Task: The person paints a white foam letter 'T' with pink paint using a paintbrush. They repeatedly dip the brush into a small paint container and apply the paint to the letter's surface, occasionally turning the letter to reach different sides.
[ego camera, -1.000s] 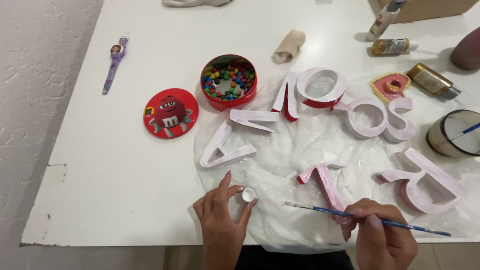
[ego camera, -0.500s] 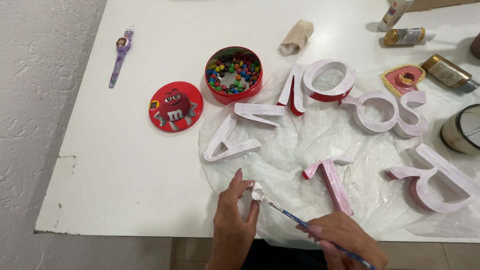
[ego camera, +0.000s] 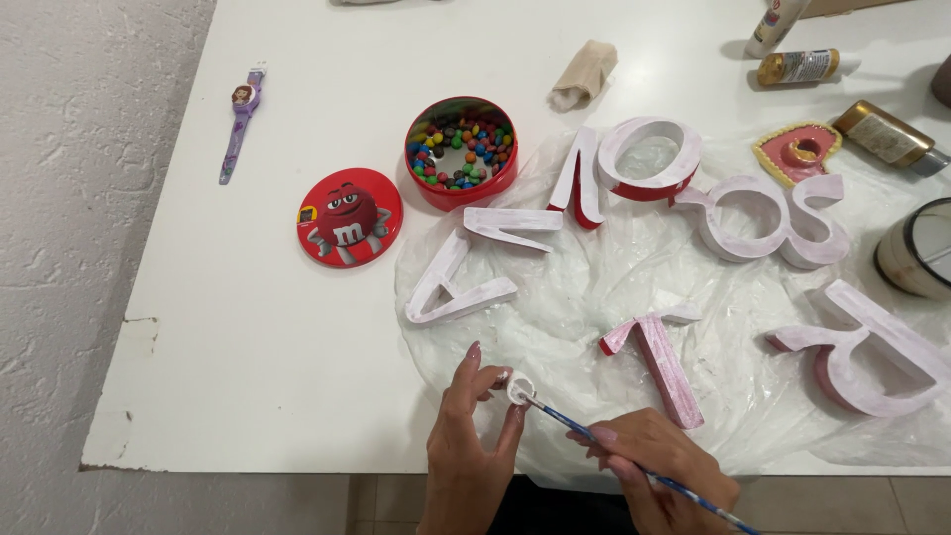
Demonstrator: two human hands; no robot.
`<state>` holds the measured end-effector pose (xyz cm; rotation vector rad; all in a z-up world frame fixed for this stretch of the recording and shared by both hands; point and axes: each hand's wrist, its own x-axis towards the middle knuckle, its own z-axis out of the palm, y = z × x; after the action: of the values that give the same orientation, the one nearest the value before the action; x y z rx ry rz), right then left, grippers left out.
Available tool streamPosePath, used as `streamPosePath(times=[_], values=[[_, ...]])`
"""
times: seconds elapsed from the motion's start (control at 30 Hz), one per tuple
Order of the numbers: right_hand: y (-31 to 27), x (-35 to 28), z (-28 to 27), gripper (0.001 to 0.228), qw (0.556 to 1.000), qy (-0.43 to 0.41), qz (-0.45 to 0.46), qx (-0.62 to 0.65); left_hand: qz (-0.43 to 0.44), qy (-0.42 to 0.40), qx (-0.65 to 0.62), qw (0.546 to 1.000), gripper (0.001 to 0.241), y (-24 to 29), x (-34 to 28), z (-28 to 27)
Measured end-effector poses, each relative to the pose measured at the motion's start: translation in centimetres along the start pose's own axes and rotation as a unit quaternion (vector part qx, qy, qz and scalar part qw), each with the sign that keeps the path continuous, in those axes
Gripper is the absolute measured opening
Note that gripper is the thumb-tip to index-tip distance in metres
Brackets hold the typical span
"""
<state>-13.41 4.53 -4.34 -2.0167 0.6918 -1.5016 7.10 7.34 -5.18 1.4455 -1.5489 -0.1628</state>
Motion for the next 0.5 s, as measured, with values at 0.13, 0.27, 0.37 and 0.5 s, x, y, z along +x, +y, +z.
streamPosePath(times=[0.13, 0.27, 0.37, 0.5], values=[[-0.7, -0.1, 0.4, 0.019, 0.993, 0.110, 0.038, 0.012, -0.109, -0.009, -0.015, 0.994, 0.083, -0.5, -0.2, 0.0], [-0.8, -1.2, -2.3, 0.022, 0.983, 0.163, 0.069, 0.042, -0.114, 0.019, 0.007, 0.993, 0.084, -0.9, 0.5, -0.6], [1.0, -3.0, -5.3, 0.025, 0.966, 0.237, 0.053, 0.086, -0.165, -0.029, 0.050, 0.985, 0.082, -1.7, 0.1, -0.5], [1.6, -4.8, -10.0, 0.031, 0.954, 0.279, 0.108, -0.012, -0.120, -0.032, 0.040, 0.991, 0.082, -1.2, 1.2, -1.9]])
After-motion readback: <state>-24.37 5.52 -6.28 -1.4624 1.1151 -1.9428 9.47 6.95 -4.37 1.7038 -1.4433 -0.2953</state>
